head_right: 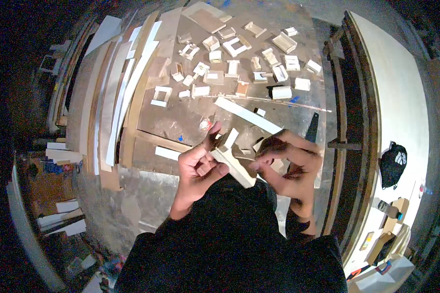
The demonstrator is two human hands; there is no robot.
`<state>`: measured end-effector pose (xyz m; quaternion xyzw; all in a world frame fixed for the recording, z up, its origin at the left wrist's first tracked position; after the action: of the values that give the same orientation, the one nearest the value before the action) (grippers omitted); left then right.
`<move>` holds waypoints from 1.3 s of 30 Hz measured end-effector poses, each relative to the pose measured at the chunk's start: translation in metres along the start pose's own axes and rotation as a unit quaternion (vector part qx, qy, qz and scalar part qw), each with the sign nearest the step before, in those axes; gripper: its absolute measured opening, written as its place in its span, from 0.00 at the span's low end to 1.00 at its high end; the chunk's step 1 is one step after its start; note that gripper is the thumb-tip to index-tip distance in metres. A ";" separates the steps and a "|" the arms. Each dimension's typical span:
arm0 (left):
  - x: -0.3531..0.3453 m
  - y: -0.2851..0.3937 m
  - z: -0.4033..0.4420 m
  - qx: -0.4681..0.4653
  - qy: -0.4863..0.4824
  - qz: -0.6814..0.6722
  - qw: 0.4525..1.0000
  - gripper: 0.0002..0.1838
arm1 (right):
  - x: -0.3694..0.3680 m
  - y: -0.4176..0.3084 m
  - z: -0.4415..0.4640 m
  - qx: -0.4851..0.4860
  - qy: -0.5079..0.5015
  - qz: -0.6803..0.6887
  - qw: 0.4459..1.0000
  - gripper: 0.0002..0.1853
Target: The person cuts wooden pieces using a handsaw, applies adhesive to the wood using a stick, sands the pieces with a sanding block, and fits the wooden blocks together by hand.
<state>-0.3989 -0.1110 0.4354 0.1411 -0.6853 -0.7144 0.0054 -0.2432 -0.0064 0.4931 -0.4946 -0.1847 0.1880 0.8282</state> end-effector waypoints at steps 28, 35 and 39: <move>0.032 0.003 -0.004 -0.056 0.175 0.025 0.983 0.25 | -0.033 0.012 0.022 0.025 -0.061 0.038 0.997 0.08; 0.025 -0.010 -0.009 -0.060 0.174 -0.039 0.982 0.23 | -0.038 0.008 0.023 0.003 -0.109 0.007 0.994 0.10; 0.027 -0.024 -0.010 -0.031 0.182 -0.112 0.976 0.21 | -0.015 0.020 0.016 -0.028 -0.107 -0.005 0.994 0.08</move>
<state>-0.4182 -0.1244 0.4060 0.3447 -0.6299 -0.6938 0.0547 -0.2665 0.0069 0.4810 -0.4935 -0.2798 0.2305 0.7906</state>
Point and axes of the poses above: each hand's wrist, its own z-axis towards the middle knuckle, its own x-axis out of the back of the hand, y = z × x, the point moved 8 cm from there along z, towards the middle knuckle, and after that the axes turned 2 degrees about z, right-handed, at the moved point
